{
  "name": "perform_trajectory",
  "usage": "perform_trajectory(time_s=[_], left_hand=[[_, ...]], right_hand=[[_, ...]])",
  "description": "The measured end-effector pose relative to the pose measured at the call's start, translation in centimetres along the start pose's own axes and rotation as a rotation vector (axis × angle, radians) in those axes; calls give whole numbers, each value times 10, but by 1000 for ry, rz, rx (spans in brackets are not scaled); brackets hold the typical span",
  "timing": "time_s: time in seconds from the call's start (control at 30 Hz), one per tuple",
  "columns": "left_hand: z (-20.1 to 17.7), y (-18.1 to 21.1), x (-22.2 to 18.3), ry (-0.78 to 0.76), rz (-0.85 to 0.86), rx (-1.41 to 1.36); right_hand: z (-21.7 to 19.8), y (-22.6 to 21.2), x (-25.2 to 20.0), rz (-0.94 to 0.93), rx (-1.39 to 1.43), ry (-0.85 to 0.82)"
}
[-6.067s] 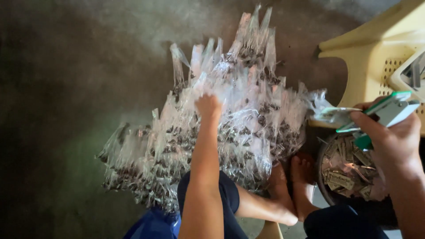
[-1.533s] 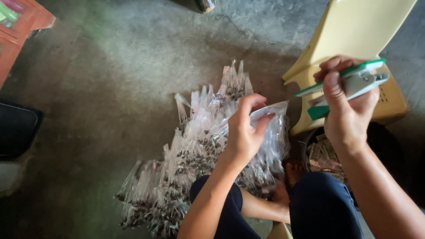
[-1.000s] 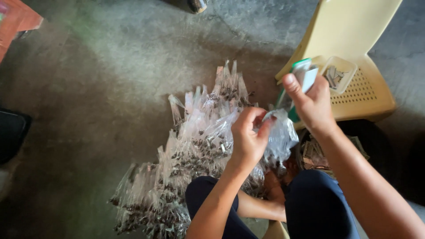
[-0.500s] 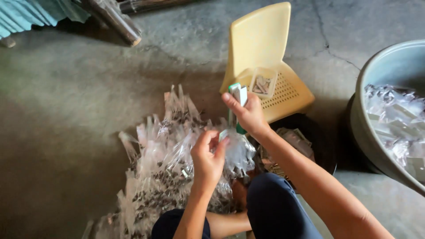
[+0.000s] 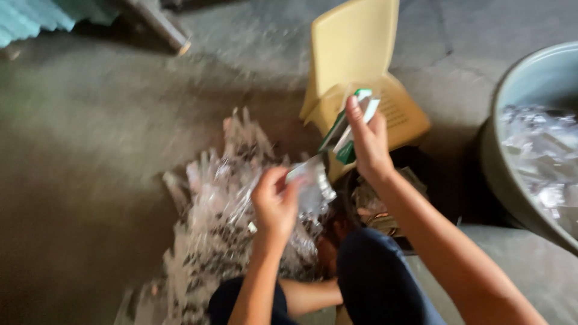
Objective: Manually sealing small plastic bags using a hand stapler.
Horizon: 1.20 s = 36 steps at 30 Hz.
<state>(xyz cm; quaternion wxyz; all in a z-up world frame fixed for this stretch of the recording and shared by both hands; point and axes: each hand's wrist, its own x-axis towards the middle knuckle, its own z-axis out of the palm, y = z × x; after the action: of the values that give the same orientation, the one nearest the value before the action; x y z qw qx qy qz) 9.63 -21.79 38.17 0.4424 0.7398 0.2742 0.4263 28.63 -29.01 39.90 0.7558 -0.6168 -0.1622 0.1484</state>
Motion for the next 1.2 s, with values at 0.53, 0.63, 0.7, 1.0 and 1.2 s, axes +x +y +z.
perform_trajectory(time_s=[0.53, 0.63, 0.7, 1.0, 1.2], left_hand=[[10, -13, 3, -11, -169, -130], [-6, -19, 12, -15, -250, -244], [-7, -21, 20, -33, -287, -338], [-2, -6, 23, -51, -358, -475], [21, 22, 3, -283, -364, 122]], right_hand=[[20, -15, -4, 68, -74, -85], [-7, -10, -8, 88, -136, -170], [-18, 2, -14, 55, -288, -267], [-22, 25, -28, 193, -214, -290], [1, 7, -63, -215, -588, -227]])
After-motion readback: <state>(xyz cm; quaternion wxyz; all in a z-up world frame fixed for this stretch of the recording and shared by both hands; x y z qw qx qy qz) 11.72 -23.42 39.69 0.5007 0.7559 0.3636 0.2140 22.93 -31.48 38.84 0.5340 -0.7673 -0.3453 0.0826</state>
